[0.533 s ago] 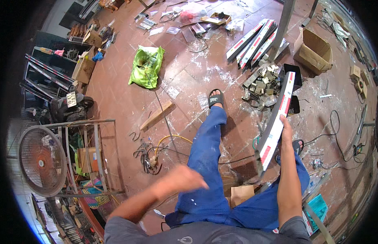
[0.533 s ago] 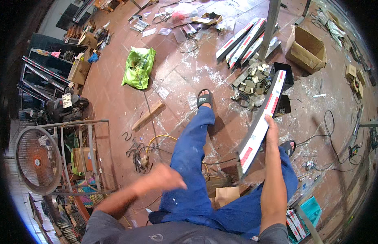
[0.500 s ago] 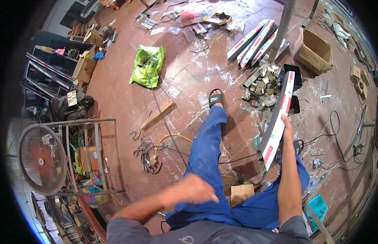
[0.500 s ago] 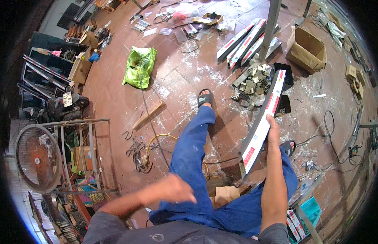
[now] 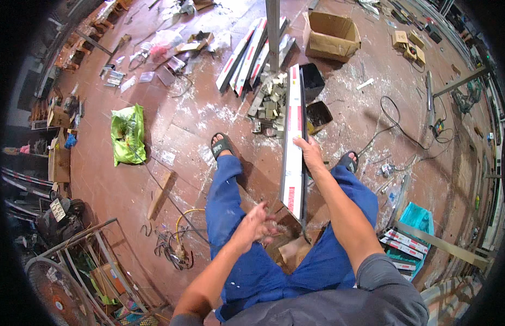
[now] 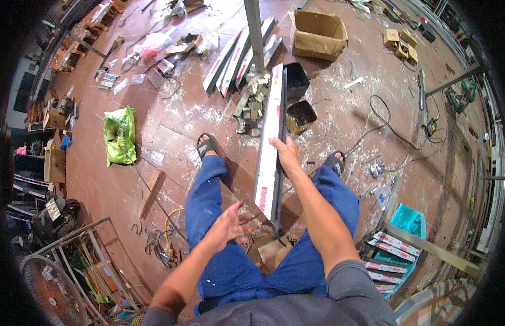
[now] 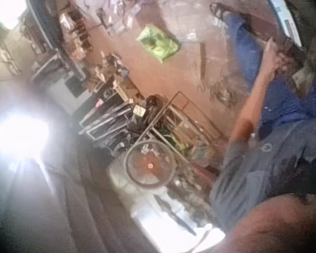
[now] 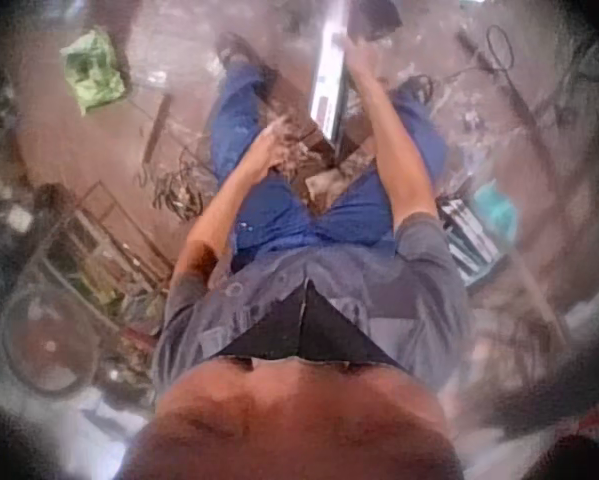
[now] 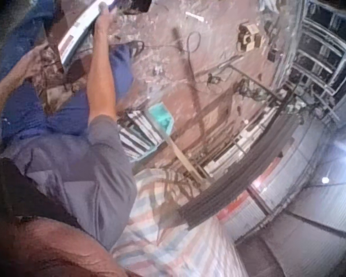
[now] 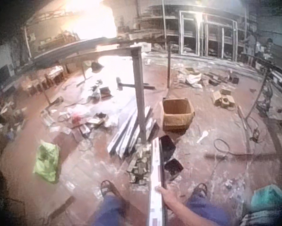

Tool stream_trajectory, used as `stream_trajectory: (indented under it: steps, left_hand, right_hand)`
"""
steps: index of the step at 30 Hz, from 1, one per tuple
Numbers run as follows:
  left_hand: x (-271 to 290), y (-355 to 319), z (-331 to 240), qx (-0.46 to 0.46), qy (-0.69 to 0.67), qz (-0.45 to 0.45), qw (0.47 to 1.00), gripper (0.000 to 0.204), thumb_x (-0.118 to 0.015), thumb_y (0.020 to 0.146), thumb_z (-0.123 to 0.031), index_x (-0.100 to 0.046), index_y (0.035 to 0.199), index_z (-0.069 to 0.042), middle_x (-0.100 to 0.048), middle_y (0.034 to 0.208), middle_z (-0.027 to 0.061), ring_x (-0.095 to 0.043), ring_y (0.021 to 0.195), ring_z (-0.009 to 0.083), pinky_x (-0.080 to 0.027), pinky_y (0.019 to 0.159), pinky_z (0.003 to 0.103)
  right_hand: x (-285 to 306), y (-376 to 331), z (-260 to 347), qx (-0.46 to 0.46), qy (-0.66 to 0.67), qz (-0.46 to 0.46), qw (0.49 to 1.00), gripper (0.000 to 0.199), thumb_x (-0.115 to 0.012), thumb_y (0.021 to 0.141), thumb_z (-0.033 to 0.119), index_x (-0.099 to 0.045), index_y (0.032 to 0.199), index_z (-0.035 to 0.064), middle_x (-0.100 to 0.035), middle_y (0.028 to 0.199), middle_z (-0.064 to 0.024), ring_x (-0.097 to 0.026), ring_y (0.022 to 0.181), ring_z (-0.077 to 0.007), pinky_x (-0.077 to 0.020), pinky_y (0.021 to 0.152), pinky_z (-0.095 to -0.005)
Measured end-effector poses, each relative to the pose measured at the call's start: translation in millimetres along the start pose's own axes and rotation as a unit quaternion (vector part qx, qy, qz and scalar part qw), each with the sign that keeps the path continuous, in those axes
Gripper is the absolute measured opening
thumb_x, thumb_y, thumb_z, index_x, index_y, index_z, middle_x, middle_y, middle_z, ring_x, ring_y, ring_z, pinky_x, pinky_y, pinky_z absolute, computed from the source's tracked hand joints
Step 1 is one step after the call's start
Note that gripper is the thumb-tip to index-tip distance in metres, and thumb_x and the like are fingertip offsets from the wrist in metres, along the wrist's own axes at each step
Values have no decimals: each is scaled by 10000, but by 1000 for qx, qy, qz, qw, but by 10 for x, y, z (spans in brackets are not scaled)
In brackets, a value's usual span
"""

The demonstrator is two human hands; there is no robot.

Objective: The person sits on the floor in a workshop and assembles an aluminum profile by inserting a rubber seal and a wire. They use shears to cut the wire and a small wooden block to assist with insertion.

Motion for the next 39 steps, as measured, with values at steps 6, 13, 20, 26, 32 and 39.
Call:
stream_trajectory:
  steps: [6, 13, 20, 26, 32, 39]
  left_hand:
    - [-40, 576, -4, 11, -108, 39, 993, 511, -685, 993, -436, -621, 1257, -2, -738, 1090, 120, -746, 975, 266, -614, 886, 444]
    - [35, 782, 61, 1, -25, -46, 999, 351, -762, 931, -199, -637, 1211, -27, -720, 990, 42, -688, 805, 121, -573, 670, 302]
    - [313, 751, 108, 63, -19, -76, 995, 419, -770, 910, -159, -641, 1280, -9, -727, 1091, 54, -679, 962, 134, -532, 904, 311]
    - [265, 741, -42, 164, -1, -12, 986, 438, -807, 912, -180, -635, 1276, -6, -718, 1096, 41, -648, 989, 113, -520, 913, 323]
    - [290, 665, 31, 167, -95, -50, 980, 472, -793, 850, -160, -628, 1255, 17, -712, 1067, 67, -677, 910, 158, -539, 856, 337]
    - [344, 656, 132, 85, -221, -32, 971, 519, -718, 912, -202, -579, 1351, 38, -708, 1170, 119, -695, 1071, 228, -547, 976, 386]
  right_hand:
    - [-336, -182, -249, -7, 31, 43, 999, 496, -775, 926, 336, -609, 1260, 9, -722, 1093, -77, -663, 932, -148, -530, 861, -312]
    - [800, 253, -1702, -173, -77, -169, 967, 599, -661, 972, 533, -619, 1333, 57, -752, 967, -165, -738, 830, -314, -567, 755, -401]
    - [606, 308, -2423, -157, -527, -23, 835, 813, -798, 853, 377, -435, 1547, 157, -565, 1377, -262, -552, 1303, -465, -493, 1055, -536]
    - [431, 541, -2608, -147, -652, 1, 744, 756, -762, 911, 260, -396, 1570, 198, -542, 1312, -189, -542, 1271, -404, -437, 1036, -599]
    - [617, 414, -3146, -126, -553, -3, 824, 688, -745, 892, 225, -394, 1463, 66, -627, 1208, -277, -669, 1070, -484, -550, 922, -549]
    - [593, 136, -2964, -253, -241, -17, 937, 531, -690, 860, 145, -518, 1349, 31, -683, 885, -174, -720, 782, -350, -575, 667, -472]
Point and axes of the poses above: each hand's wrist, its own y-axis towards the middle knuckle, its own x-axis out of the back of the hand, z = x × y, the point moved 3 cm from there along y, towards the middle knuckle
